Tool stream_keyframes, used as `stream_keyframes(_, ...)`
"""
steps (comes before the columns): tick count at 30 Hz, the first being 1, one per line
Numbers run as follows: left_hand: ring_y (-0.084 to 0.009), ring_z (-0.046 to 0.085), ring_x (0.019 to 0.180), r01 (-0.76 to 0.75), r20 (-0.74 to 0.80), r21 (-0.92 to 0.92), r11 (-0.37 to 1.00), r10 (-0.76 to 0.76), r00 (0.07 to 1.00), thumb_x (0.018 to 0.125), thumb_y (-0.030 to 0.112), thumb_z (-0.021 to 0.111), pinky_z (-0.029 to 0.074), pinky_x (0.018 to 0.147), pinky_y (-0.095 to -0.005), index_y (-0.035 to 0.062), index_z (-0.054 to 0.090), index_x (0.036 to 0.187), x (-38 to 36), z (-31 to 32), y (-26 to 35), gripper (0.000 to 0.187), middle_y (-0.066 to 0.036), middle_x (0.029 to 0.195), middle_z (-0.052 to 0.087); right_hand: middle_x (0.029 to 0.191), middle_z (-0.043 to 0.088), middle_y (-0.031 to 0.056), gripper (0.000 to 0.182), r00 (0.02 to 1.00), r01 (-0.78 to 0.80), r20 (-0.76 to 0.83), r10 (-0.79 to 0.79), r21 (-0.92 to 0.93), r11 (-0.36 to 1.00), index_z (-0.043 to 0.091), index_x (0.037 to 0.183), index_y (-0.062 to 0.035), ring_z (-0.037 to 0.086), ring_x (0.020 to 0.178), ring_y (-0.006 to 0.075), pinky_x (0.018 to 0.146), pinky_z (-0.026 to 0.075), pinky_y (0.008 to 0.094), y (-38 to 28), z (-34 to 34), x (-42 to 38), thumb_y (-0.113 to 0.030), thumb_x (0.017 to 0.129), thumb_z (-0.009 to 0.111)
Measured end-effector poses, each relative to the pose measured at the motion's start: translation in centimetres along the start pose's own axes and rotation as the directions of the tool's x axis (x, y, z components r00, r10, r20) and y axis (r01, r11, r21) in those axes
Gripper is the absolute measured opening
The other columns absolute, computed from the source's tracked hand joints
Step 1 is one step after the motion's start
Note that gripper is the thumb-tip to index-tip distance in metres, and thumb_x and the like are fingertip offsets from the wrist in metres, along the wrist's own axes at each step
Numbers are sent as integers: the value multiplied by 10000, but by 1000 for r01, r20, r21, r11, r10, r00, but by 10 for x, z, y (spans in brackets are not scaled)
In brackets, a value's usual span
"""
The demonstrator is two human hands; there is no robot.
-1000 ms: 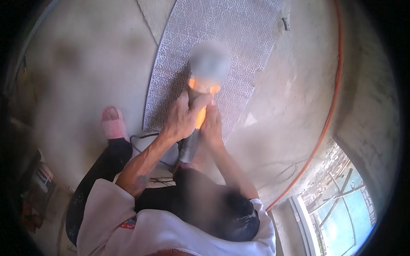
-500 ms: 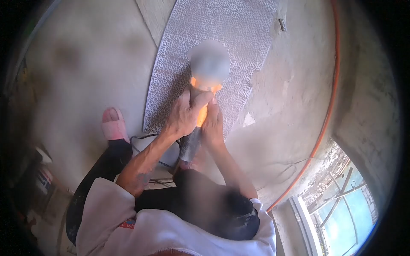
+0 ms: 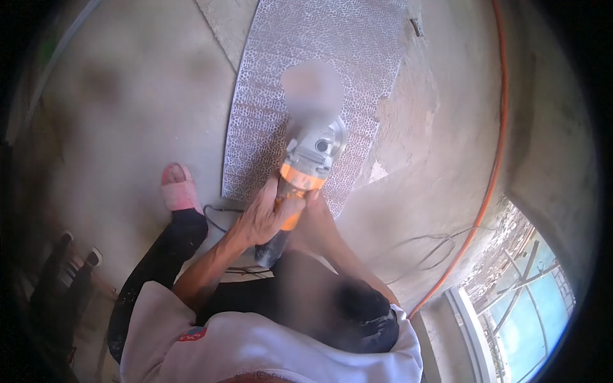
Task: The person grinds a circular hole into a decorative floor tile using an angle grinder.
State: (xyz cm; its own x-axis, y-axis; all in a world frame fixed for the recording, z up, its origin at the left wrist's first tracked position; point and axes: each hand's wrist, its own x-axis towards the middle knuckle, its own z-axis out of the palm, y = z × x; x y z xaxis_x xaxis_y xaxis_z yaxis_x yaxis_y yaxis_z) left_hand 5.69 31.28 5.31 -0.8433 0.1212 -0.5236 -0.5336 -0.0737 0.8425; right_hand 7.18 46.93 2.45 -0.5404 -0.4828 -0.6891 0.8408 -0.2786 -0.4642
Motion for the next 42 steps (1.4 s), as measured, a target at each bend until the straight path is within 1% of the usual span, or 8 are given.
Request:
stream_keyframes(6,-426,595,1021,-158,-135,210,965,189,973,837,291,636,468,881,-472,-64,349,1334,-2,19,-16,675,-264,1072,591,1382,445,126,705,1000,11,-24,-12,-54,998,251,1470,-71,480,1253,259,1055,404,411,-18,0,2,-456,953,536)
stream_keyframes(8,-439,593,1030,-3,-113,208,978,27,993,834,296,642,470,878,-476,-66,373,1318,4,18,-8,662,-280,1088,586,1351,475,126,698,997,-4,-75,7,34,999,288,1452,-61,503,1219,250,1042,406,392,-26,4,7,-396,913,577)
stream_keyframes(9,-445,592,1034,73,-100,209,975,-53,994,832,298,646,471,877,-478,-67,384,1310,9,17,-4,656,-288,1096,583,1343,483,123,693,997,-20,-72,23,44,999,297,1448,-60,508,1214,248,1041,406,390,-26,5,13,-403,914,577)
stream_keyframes(12,-438,615,1001,102,-148,302,948,-59,987,825,294,655,481,853,-488,-49,431,1283,14,0,-5,615,-278,1073,605,1287,524,111,630,1000,-5,-23,8,116,993,341,1425,-53,522,1191,228,1035,408,375,-25,18,32,-368,931,574)
stream_keyframes(18,-375,669,899,-18,-257,406,914,134,957,821,212,619,522,780,-428,-12,495,1239,48,-43,8,490,-240,981,661,1180,555,101,576,999,25,20,-28,169,985,375,1373,-33,544,1101,179,965,442,322,-43,58,83,-243,906,637)
stream_keyframes(22,-345,676,900,-109,-184,504,857,230,956,821,183,607,520,783,-400,-10,519,1213,71,-63,3,445,-213,980,675,1176,570,111,530,999,36,23,-44,267,963,419,1332,-27,555,1089,165,949,451,302,-44,60,105,-240,905,648)
stream_keyframes(25,-262,637,958,-30,-175,557,830,153,973,849,108,553,487,858,-360,-30,518,1195,72,-55,9,374,-177,1045,645,1175,575,110,530,1000,28,-13,-25,242,970,429,1329,-25,558,1089,168,948,453,304,-47,54,103,-249,904,654)
stream_keyframes(42,-397,658,883,-51,-213,565,824,204,956,763,236,651,509,796,-437,-21,535,1162,80,-57,1,488,-229,942,662,1167,588,101,516,999,23,32,-32,258,966,459,1305,-8,572,1076,164,944,461,320,-48,45,111,-291,922,658)
